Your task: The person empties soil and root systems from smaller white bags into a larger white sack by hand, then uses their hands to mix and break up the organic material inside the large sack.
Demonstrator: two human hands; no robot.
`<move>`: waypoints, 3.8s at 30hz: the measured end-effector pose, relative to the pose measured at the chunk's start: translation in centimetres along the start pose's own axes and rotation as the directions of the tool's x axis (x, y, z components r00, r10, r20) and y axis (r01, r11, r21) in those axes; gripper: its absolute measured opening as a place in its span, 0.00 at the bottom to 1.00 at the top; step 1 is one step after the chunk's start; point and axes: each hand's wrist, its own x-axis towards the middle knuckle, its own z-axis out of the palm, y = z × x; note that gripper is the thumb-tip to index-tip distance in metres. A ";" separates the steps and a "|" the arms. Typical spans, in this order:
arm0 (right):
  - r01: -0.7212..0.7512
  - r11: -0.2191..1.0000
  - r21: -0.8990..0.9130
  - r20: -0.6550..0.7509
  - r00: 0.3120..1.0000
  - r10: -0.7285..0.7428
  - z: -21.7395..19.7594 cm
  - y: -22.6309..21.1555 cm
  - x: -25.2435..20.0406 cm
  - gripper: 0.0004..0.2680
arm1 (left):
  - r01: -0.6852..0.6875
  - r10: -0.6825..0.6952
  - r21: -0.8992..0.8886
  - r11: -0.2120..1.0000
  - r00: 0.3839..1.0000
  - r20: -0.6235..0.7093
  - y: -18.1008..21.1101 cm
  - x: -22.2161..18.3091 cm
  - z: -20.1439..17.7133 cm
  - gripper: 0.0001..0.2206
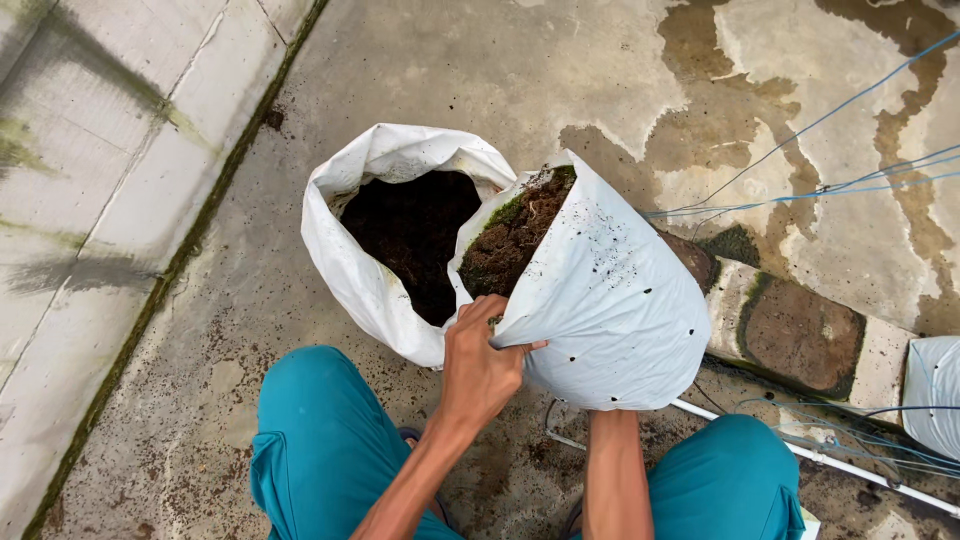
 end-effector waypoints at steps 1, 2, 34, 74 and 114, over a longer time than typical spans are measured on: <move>-0.014 0.993 -0.117 -0.022 1.000 0.012 1.6 -0.7 2.4 0.15 | -0.005 0.005 -0.004 1.000 1.000 -0.013 -0.2 0.6 -0.9 0.07; -0.029 0.972 -0.233 -0.044 0.999 0.019 3.3 -1.3 4.7 0.15 | 0.070 -0.074 -0.041 0.997 0.992 -0.104 -0.4 1.1 -1.7 0.09; -0.459 -0.336 -0.823 -0.268 0.834 -0.482 25.7 7.4 20.1 0.37 | 0.580 -0.576 0.036 0.814 0.814 -0.072 -12.0 12.3 -11.7 0.40; -0.278 0.101 -0.955 -0.278 0.961 0.017 24.2 3.4 11.2 0.14 | 0.355 -0.526 0.572 0.739 0.835 0.160 -17.5 21.7 -12.9 0.12; 0.540 -0.236 -0.808 0.564 0.825 -0.044 37.3 3.6 8.1 0.08 | 0.518 -0.518 0.037 0.855 0.856 -0.011 -11.8 15.5 -15.6 0.05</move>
